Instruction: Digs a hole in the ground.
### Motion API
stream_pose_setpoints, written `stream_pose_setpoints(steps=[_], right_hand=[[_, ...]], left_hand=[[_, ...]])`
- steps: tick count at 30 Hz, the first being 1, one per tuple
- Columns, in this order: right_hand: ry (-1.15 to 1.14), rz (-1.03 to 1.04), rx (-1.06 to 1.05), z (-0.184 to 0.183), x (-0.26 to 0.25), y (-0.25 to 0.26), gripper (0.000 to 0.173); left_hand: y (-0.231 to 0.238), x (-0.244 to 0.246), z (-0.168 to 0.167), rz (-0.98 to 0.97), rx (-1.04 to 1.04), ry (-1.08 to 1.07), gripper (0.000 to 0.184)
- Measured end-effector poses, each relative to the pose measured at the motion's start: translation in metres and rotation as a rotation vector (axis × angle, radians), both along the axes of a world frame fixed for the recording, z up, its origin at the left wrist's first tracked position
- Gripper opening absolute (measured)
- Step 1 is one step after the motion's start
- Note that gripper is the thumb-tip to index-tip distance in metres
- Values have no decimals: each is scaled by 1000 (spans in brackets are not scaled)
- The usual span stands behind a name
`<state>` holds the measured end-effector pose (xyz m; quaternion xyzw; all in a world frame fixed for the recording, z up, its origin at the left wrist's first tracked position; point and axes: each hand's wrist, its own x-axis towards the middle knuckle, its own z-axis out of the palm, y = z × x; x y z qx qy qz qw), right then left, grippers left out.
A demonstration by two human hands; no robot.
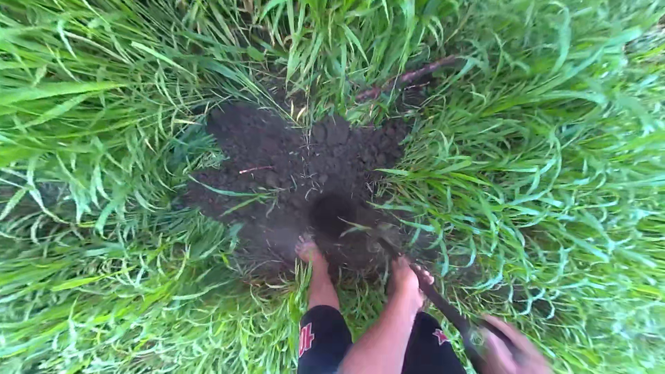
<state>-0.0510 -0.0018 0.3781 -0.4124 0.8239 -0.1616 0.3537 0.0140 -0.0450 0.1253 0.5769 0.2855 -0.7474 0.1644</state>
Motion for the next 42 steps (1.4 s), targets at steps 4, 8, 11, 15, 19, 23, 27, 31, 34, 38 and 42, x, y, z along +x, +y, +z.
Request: stream_pose_setpoints(steps=[4, 8, 11, 15, 19, 23, 27, 31, 34, 38, 42], right_hand=[[114, 170, -12, -106, 1, -9, 37], [152, 90, -9, -115, -73, -8, 39], [188, 8, 62, -133, -149, -14, 38], [84, -112, 185, -165, -221, -35, 38], [-255, -131, 193, -133, -156, -17, 44], [-158, 570, 327, -88, -105, 5, 58], [-116, 692, 219, -16, -116, -7, 51], [0, 746, -35, 26, -113, 5, 45], [-16, 917, 181, -1, -73, -56, 53], [137, 1017, 179, -105, -38, -176, 50], [148, 902, 249, -113, -33, -314, 44]], left_hand=[[-13, 11, -16, -204, -26, -9, 55], [3, -13, -6, -321, -50, 69, 59], [12, -36, -10, -354, -39, 95, 60], [10, -67, -35, -347, -86, 11, 60], [-16, -78, -42, -288, -93, -143, 60], [-9, -70, -30, -375, -40, -409, 36], [-7, -66, 48, -270, -91, -337, 29], [-14, -56, 110, -29, -161, -230, 29], [-26, -19, 80, 23, -227, -176, 44], [-39, 46, 48, 17, -370, -64, 60], [-42, 78, 54, 65, -361, -19, 61]])
